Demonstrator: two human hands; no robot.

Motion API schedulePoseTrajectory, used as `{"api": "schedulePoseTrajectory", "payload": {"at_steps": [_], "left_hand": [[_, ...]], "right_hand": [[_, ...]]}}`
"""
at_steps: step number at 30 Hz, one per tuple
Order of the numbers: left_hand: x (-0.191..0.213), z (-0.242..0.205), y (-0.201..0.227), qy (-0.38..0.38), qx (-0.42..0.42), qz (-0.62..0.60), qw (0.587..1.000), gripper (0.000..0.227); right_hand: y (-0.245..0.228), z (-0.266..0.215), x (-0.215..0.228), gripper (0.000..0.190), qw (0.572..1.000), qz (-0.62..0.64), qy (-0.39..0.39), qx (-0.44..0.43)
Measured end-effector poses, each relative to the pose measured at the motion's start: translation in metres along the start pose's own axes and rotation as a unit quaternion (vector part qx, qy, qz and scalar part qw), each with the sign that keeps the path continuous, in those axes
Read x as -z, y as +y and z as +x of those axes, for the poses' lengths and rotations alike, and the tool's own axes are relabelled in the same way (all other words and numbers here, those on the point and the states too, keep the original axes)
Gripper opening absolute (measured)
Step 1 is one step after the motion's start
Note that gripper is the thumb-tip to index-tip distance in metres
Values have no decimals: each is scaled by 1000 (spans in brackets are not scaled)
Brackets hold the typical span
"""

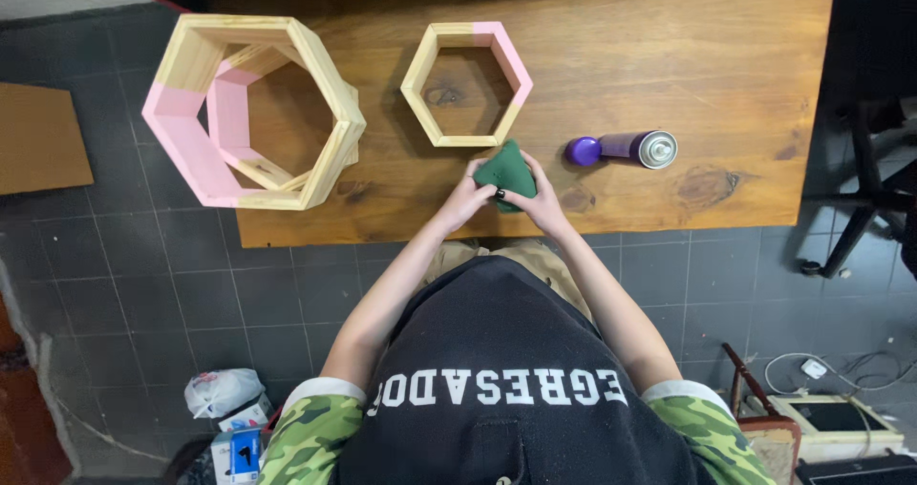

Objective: The person spray paints a hexagonal wooden frame with pink paint, then uses a green sanding block to smooth the painted surfaces. The person rotates the frame to reach different sides and continues sanding until the end of the clip.

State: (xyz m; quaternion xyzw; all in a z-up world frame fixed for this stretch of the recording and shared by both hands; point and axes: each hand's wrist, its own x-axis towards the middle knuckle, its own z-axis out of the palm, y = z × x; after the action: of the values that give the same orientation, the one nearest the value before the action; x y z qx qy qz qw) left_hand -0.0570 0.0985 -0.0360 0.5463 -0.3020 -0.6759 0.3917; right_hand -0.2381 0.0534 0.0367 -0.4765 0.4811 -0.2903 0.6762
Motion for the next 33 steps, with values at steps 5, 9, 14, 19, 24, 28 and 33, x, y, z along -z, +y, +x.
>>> {"api": "schedulePoseTrajectory", "payload": {"at_steps": [5, 9, 14, 19, 24, 28, 33], "left_hand": [[4, -43, 105, -3, -150, 173, 973, 85], [19, -55, 130, -102, -199, 208, 952, 74], [31, -28, 90, -40, -173, 150, 973, 60], [35, -29, 90, -16, -145, 80, 986, 56], [25, -22, 95, -15, -147, 194, 970, 62], [47, -20, 121, -38, -178, 241, 953, 70], [81, 9, 111, 333, -189, 197, 903, 59]], "right_hand": [[-14, 0, 2, 71, 999, -34, -3, 11], [-15, 4, 13, 57, 984, -157, -59, 58], [-22, 4, 7, 58, 994, -73, -72, 30], [-12, 5, 6, 75, 974, 182, -123, -52], [-58, 7, -13, 44, 970, 201, -127, -44], [-89, 11, -17, 43, 989, 67, -128, 4], [-65, 60, 13, 47, 966, -201, 71, 148]]}}
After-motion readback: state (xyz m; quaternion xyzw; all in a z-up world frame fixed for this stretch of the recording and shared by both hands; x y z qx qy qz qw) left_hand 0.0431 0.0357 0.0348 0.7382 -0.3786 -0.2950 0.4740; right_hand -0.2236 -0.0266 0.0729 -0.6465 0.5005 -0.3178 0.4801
